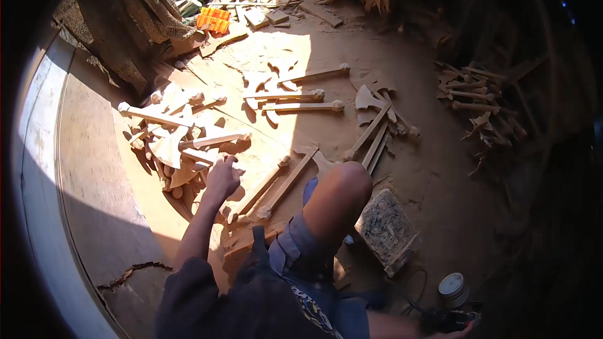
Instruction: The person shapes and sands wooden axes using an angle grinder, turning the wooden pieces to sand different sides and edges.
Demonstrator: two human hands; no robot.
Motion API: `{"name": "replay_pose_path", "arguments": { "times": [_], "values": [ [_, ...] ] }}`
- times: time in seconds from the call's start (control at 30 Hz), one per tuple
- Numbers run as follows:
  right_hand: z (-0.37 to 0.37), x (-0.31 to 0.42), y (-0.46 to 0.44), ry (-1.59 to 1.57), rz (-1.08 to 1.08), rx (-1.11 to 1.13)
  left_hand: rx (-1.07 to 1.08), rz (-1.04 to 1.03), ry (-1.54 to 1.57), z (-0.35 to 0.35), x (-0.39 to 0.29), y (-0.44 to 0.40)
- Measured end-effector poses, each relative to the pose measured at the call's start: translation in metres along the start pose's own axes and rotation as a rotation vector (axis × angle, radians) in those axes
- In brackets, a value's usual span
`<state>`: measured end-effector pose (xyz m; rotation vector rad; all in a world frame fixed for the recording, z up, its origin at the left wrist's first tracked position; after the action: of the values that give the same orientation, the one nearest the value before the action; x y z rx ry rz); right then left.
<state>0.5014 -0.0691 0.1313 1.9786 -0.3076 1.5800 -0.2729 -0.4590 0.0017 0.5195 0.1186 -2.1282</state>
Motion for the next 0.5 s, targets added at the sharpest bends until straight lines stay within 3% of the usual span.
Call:
{"name": "replay_pose_path", "arguments": {
  "times": [0.07,0.1,0.17,0.3,0.4,0.47,0.5],
  "values": [
    [-0.010,0.001,0.000,0.021,0.009,0.019,0.223,0.087,-0.045,-0.062,-0.004,-0.001],
    [-0.011,0.004,0.003,0.034,0.018,0.022,0.215,0.004,-0.086,-0.099,0.005,-0.003],
    [-0.026,0.004,0.001,0.065,0.034,0.046,0.380,0.073,-0.066,-0.137,0.021,-0.007],
    [-0.047,0.004,0.000,0.119,0.060,0.079,0.685,0.245,-0.090,-0.167,0.047,0.023],
    [-0.062,-0.001,0.000,0.150,0.057,0.102,0.412,0.305,0.046,-0.170,0.032,0.060],
    [-0.071,-0.003,0.000,0.159,0.054,0.113,0.243,0.306,-0.079,-0.171,0.034,0.088],
    [-0.072,-0.004,0.000,0.166,0.055,0.116,0.190,0.481,0.049,-0.203,0.063,0.103]
  ]
}}
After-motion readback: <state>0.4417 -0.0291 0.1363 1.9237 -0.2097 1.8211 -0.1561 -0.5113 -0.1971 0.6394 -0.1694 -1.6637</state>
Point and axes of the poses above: each hand's wrist, its own y-axis away from the middle knuckle, its own z-axis out of the back of the hand, x = y × z, the point moved 7 cm from there along -y, towards the middle knuckle, and after that the axes turned 9 degrees about -z, right-handed, at the moved point
